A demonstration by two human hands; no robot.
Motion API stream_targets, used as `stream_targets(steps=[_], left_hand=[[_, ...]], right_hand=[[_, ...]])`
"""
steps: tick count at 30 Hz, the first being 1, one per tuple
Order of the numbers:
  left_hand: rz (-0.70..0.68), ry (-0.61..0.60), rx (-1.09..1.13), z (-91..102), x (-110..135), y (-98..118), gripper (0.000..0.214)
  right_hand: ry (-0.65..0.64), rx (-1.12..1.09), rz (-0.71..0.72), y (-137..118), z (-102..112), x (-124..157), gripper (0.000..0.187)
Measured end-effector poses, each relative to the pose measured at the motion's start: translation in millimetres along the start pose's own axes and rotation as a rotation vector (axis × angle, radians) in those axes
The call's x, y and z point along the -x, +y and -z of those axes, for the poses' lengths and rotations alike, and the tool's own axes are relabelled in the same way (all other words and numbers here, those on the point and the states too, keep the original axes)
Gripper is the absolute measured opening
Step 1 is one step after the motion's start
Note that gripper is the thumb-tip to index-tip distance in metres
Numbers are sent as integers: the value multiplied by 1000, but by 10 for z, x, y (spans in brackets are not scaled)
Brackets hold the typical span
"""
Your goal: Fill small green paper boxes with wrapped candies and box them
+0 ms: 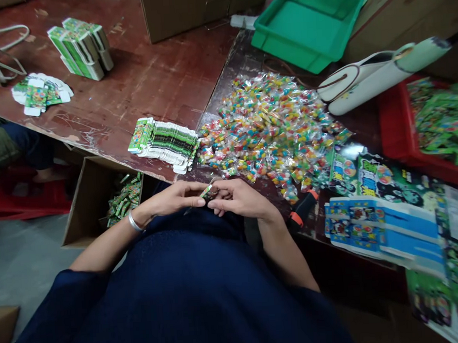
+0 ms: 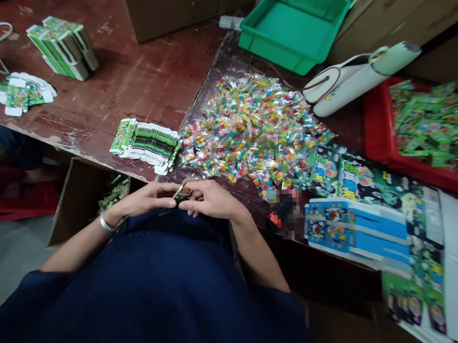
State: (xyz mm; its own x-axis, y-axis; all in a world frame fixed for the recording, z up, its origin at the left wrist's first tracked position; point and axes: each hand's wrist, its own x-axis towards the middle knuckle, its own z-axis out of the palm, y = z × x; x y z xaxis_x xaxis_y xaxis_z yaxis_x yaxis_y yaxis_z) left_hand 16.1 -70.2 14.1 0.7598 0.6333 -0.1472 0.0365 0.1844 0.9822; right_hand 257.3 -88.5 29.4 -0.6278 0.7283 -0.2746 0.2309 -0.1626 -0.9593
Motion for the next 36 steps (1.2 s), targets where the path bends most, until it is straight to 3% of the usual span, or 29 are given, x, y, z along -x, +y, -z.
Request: stream_targets(steps=[2, 5, 7, 10, 12, 15, 19, 25, 30, 36], left_hand=[[-17, 103, -50, -7, -27, -21, 39], [-74, 400, -142, -20, -73, -72, 38], [-125, 551, -142, -54, -111, -112, 38], [-178, 673, -43, -154, -172, -173, 34], [-226, 758, 14, -225, -204, -212, 32], [-336, 848, -4, -290, -219, -260, 54], [-354, 723, -71, -300, -195, -300, 61], [-279, 548, -88, -206, -141, -332, 61], [-264, 374, 15, -90, -90, -291, 64], [-245, 425, 51, -91, -66, -271, 66]], right_hand=[[112, -80, 31, 38, -53, -20, 32], [564, -137, 152, 129, -161, -80, 38], [753, -123, 222, 202, -250, -137, 40], [805, -21, 253, 291, -380, -230, 30], [870, 56, 260, 323, -436, -290, 35], [951, 30, 327, 348, -455, -376, 28], [1009, -41, 414, 408, -436, -453, 45], [1017, 171, 431, 520, -452, -442, 33], [946, 34, 442, 512, -417, -441, 37], [908, -15, 393, 485, -444, -446, 36]])
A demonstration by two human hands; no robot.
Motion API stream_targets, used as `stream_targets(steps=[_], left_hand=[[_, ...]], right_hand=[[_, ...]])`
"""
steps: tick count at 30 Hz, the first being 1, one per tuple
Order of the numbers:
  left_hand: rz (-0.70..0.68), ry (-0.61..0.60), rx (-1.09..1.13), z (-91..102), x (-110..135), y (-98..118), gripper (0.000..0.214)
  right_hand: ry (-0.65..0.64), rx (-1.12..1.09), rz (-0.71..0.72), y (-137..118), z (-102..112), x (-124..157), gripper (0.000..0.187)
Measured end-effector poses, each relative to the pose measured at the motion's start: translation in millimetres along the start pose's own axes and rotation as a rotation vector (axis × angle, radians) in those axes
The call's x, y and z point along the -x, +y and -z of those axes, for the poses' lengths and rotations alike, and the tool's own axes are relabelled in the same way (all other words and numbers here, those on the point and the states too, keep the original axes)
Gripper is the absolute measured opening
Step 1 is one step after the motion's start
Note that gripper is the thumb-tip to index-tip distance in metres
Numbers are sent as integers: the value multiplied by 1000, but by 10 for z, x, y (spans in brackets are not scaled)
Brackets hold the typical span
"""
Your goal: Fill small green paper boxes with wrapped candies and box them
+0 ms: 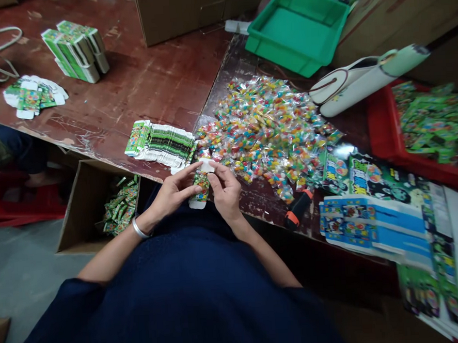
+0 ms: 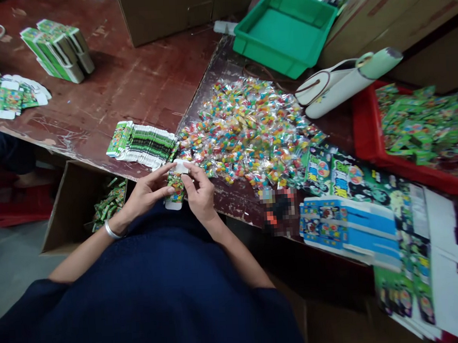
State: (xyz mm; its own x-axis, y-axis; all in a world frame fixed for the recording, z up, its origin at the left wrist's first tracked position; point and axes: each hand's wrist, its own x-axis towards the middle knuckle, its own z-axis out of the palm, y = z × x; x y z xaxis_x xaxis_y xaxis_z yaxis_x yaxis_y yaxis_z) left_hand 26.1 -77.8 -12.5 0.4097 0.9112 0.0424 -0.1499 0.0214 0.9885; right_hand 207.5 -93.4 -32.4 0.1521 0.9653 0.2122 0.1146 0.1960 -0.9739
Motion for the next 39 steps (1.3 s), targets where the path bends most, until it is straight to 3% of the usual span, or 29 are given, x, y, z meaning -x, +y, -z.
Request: stream_targets(steps=[5, 14, 22, 28, 32, 36, 39], left_hand=[[-10, -89, 65, -27, 13, -44, 74], [-11, 81, -72, -15, -3, -129, 66], [-14, 73, -186, 28, 77, -43, 48], [10, 69, -25, 1, 35, -29, 51], [32, 97, 99, -18, 3, -4, 54], [41, 126, 107, -17, 4, 19, 61], [30, 147, 58, -12, 24, 41, 57]], right_hand=[[0, -40, -26, -53, -6, -1, 37], [-84, 45, -26, -105, 4, -8, 33], [-40, 106, 73, -101, 26, -40, 20], [-16, 58, 146, -90, 1, -41, 12], [30, 41, 94, -132, -25, -33, 23], [-72, 16, 155, -209, -5, -61, 19], [-86, -51, 105, -255, 17, -102, 24]])
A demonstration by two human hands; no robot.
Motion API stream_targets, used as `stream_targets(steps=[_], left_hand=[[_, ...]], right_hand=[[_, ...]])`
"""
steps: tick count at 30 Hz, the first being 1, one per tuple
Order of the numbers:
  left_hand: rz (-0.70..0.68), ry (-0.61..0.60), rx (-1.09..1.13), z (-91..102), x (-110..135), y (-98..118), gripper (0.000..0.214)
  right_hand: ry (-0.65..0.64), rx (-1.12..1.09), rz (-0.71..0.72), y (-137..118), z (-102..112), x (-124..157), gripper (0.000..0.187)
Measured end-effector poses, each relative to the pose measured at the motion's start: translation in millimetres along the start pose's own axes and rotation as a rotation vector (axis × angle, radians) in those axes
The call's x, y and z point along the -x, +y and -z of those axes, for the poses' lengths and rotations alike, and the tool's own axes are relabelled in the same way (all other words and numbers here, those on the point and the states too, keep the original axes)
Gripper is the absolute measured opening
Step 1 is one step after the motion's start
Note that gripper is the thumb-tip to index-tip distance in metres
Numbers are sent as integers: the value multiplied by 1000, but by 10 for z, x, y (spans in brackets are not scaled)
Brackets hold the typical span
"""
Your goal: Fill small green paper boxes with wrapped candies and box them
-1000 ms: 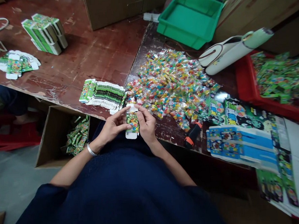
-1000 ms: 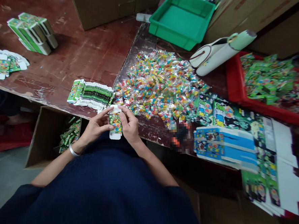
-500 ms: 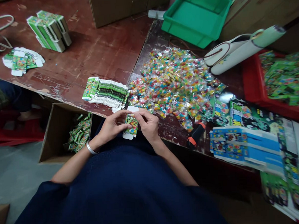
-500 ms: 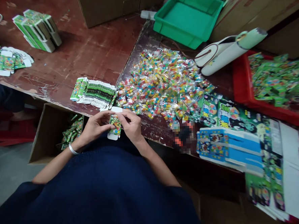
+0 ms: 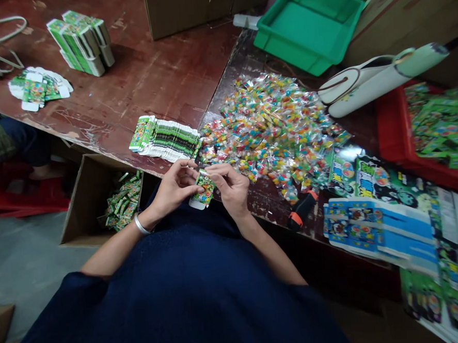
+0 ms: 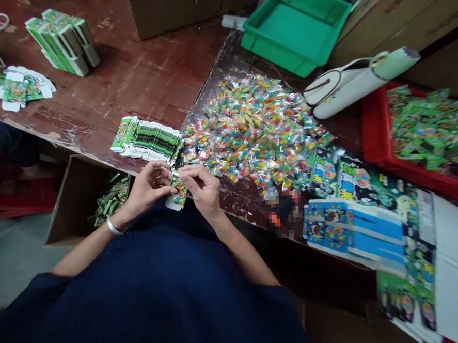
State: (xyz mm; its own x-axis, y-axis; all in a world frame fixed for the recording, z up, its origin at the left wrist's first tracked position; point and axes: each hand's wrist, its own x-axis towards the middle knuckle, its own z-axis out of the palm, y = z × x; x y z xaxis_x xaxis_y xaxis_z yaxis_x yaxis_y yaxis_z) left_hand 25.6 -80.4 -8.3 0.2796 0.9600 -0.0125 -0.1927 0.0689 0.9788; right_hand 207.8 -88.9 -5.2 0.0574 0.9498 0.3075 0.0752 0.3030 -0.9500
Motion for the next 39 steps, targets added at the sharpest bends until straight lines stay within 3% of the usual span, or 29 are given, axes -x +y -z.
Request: stream_targets(steps=[6, 14, 17, 22, 26, 29, 33, 36, 39], left_hand=[[-63, -1, -156, 7, 49, 78, 53], [-65, -65, -204, 18, 74, 116, 63], [-59, -82, -212, 25, 72, 116, 63], [-40, -95, -194, 13, 74, 100, 48], [1, -85, -188, 20, 87, 44, 37], [46, -44, -163, 79, 83, 2, 37], [83, 68, -153, 223, 34, -35, 44], [116, 112, -83, 298, -11, -60, 46], [165, 79, 58, 299, -31, -49, 58]], right_hand=[[-103, -75, -297, 16, 100, -150, 32], [-159, -122, -370, 62, 177, -295, 37], [-174, -53, -307, 36, 182, -262, 34], [-172, 128, 15, -25, 170, -109, 22], [-213, 230, 122, -5, 191, 21, 15], [-250, 341, 141, 46, 365, 41, 20], [-23, 658, 63, 182, 744, -37, 18], [-157, 878, 66, 324, 890, -95, 28], [-326, 978, 124, 439, 867, -117, 37]])
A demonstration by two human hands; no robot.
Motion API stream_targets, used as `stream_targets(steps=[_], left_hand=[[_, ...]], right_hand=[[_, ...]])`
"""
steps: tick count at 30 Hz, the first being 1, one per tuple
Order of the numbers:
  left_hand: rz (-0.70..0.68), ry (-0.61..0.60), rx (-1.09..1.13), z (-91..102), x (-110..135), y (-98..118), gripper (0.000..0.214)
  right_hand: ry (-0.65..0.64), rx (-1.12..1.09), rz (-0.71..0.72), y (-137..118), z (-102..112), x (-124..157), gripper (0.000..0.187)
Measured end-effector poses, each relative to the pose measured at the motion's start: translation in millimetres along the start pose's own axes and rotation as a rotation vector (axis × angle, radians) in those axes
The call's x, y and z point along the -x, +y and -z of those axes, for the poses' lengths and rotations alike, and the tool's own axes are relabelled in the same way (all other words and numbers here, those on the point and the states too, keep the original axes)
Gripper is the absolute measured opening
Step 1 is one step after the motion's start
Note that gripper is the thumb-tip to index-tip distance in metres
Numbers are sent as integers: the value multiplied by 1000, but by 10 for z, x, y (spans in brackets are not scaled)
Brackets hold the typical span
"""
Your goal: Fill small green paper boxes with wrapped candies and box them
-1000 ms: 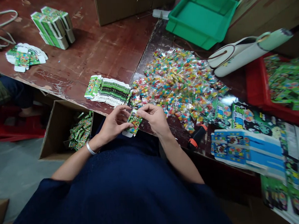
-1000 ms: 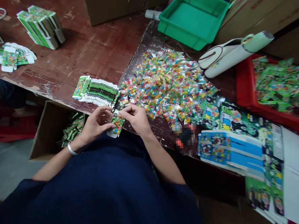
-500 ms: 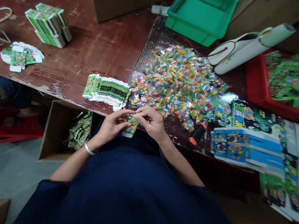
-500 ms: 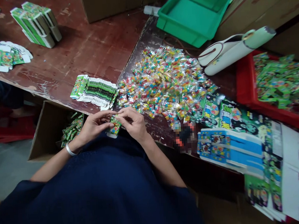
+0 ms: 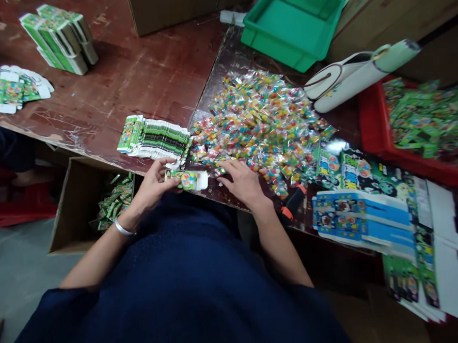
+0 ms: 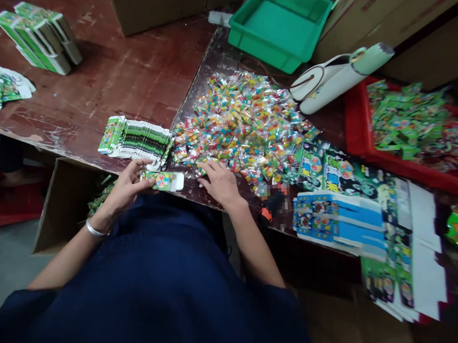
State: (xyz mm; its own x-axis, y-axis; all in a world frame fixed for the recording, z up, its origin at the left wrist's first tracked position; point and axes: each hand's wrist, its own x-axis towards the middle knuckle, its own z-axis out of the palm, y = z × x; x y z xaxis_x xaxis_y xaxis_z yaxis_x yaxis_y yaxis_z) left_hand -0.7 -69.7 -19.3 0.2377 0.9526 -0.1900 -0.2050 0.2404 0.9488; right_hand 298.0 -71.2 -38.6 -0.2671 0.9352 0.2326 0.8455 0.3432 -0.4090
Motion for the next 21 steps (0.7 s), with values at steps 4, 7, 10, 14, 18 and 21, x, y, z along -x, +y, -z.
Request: stream_targets(steps=[4, 7, 10, 14, 18, 21], left_hand=[[131, -119, 24, -43, 31, 77, 48], [149, -161, -33, -60, 44, 96, 35], [78, -163, -110, -83, 29, 50, 41], [-16, -194, -277, -173, 14, 4, 40], [-55, -236, -297, -278, 35, 44, 31], [-73, -211, -251, -305, 54, 65, 31]], right_hand=[[-67, 64, -3, -7, -65, -35, 18], [-30, -22, -75, -7, -15, -44, 15], [154, -327, -192, -86, 84, -59, 14], [322, -699, -217, -379, 200, -136, 12], [404, -647, -55, -649, 217, -241, 6], [369, -484, 20, -710, 207, -277, 4]])
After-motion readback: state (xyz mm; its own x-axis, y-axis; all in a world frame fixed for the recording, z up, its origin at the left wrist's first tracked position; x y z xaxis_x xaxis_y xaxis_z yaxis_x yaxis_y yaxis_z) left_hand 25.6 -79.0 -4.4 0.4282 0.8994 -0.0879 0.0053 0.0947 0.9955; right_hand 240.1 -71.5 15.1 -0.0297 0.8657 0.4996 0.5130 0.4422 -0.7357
